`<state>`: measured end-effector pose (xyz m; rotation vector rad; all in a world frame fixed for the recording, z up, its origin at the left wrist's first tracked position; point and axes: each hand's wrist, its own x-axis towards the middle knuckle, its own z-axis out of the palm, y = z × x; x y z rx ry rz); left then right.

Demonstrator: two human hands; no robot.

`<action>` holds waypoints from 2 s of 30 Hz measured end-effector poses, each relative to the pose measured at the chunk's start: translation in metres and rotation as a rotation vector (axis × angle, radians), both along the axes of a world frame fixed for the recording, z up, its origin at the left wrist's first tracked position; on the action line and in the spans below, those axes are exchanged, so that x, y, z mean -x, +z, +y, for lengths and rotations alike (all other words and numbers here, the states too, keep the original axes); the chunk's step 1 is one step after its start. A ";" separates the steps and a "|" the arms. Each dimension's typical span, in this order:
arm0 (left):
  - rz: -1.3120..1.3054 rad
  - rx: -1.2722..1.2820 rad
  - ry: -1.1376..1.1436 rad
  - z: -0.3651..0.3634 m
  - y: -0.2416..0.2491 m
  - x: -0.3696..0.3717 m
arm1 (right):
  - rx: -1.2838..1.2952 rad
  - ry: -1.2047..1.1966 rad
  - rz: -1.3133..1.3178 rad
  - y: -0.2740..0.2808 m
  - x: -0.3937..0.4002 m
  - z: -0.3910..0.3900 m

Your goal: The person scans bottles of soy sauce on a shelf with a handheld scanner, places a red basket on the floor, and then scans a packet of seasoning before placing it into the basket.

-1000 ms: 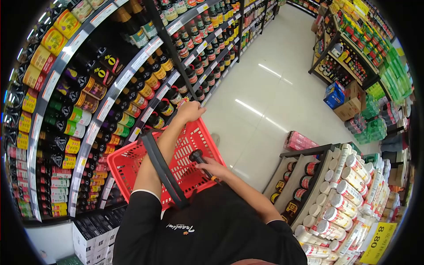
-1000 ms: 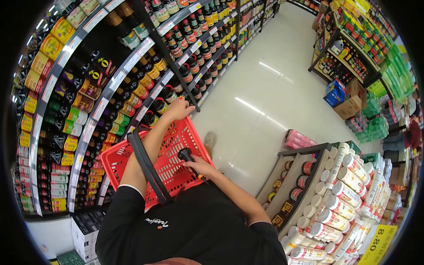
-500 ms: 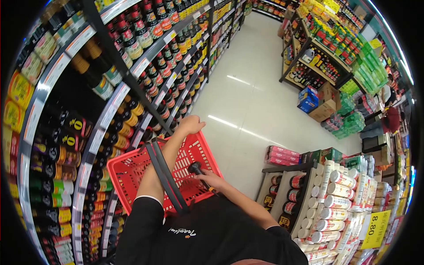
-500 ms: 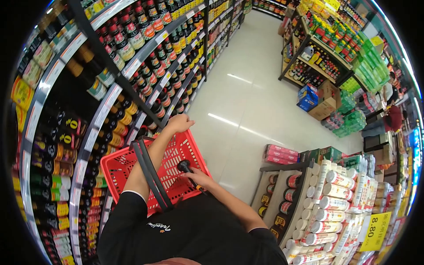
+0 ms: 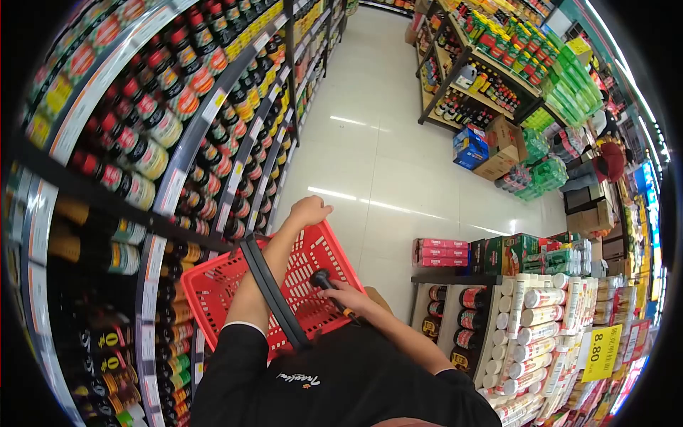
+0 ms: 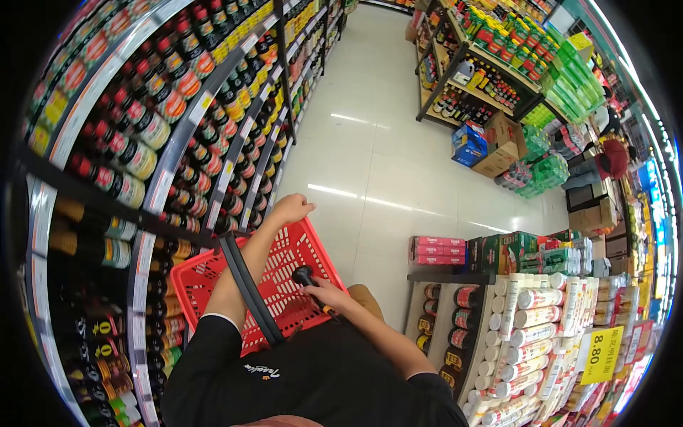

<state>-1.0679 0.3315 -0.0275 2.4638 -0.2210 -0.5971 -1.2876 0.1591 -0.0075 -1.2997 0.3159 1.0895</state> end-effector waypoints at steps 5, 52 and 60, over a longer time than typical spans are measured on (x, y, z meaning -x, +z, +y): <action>-0.039 -0.007 -0.033 -0.041 -0.006 -0.068 | -0.023 -0.084 -0.048 -0.011 -0.061 -0.030; -0.103 -0.015 0.014 -0.144 0.023 -0.708 | -0.085 -0.091 -0.087 -0.003 -0.703 -0.131; -0.081 -0.015 0.122 -0.134 0.011 -0.780 | -0.074 0.056 -0.073 0.010 -0.797 -0.143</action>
